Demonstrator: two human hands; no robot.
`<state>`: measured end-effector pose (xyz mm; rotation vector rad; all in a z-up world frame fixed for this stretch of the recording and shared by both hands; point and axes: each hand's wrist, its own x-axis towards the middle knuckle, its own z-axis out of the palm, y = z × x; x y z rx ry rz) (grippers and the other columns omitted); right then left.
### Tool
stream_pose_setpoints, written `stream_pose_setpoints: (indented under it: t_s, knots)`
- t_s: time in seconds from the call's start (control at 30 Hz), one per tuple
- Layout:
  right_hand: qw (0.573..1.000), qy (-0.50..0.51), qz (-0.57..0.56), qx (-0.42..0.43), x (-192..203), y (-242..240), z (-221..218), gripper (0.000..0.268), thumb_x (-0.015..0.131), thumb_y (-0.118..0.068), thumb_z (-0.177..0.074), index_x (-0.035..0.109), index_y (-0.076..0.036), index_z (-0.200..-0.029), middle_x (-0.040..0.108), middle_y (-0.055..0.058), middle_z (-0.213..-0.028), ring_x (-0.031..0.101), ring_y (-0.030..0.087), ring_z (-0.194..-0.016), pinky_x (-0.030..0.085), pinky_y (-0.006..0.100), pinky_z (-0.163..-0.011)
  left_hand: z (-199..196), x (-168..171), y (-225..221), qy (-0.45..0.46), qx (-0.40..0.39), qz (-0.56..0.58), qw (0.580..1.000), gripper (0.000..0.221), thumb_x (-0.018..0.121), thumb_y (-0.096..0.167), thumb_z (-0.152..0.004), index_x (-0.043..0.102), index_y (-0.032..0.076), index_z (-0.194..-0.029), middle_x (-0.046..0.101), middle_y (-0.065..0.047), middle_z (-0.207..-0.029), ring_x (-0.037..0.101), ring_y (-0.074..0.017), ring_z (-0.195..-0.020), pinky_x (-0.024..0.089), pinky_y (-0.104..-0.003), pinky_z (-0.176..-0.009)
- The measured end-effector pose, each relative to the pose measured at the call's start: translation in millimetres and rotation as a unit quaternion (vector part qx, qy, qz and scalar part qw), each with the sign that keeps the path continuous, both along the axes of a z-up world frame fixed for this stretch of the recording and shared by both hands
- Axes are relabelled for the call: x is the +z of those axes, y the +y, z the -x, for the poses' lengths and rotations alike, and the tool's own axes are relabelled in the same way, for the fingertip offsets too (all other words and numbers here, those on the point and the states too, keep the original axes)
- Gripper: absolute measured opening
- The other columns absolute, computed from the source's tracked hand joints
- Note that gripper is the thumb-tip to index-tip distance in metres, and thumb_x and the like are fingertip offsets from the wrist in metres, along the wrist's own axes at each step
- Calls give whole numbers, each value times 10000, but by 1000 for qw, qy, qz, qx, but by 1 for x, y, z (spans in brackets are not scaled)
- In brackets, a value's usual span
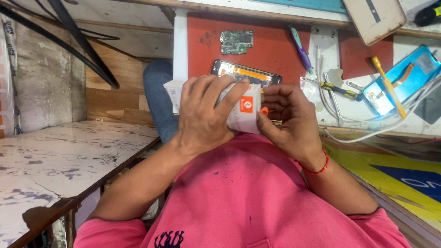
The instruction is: The person removes the back cover of a smartphone, disconnects the old battery, and installs a new battery. They then reconnect the battery connector and reattach the back cover.
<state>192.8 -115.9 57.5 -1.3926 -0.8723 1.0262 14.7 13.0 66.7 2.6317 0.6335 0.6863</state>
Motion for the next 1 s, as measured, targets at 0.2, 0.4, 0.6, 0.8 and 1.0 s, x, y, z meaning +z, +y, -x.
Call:
stream_pose_setpoints:
  t_s: [0.2, 0.4, 0.6, 0.8, 1.0]
  knots:
    - [989, -124, 60, 54, -7, -9, -5, 270, 729, 20, -929, 694, 46, -1196, 767, 84, -1040, 735, 95, -896, 630, 249, -811, 8, 0, 1, 14, -52, -27, 998, 720, 918, 267, -770, 576, 135, -1390, 591, -64, -1275, 565, -288, -1205, 402, -506, -1053]
    - [997, 3, 51, 63, 9, -7, -12, 261, 739, 18, -926, 717, 51, -1185, 762, 65, -1001, 692, 54, -882, 601, 222, -770, 7, -2, 6, -63, -80, 55, 993, 790, 946, 336, -741, 558, 77, -1378, 607, -94, -1300, 597, -306, -1237, 419, -527, -1118]
    - [974, -189, 48, 115, 53, 3, -8, 346, 786, -31, -893, 718, 31, -1226, 789, 91, -938, 769, 105, -785, 619, 239, -710, 11, -1, 10, -169, -64, 74, 981, 797, 961, 385, -805, 533, 56, -1392, 600, -128, -1329, 617, -324, -1252, 479, -516, -1142]
    - [982, -183, -16, 44, 56, 10, 10, 439, 747, -68, -853, 481, 64, -1176, 725, 111, -1057, 762, 176, -942, 617, 264, -804, 21, 1, 4, -110, -16, -13, 994, 684, 924, 354, -842, 564, 106, -1368, 610, -100, -1344, 618, -306, -1262, 444, -479, -1089]
    - [888, -440, -130, -24, 21, 13, 17, 255, 844, -14, -891, 645, -16, -1051, 632, 215, -1315, 741, 264, -1030, 623, 341, -865, 14, -10, -2, -42, 89, -117, 988, 589, 834, 213, -861, 560, 147, -1379, 610, -55, -1275, 598, -265, -1186, 379, -471, -1064]
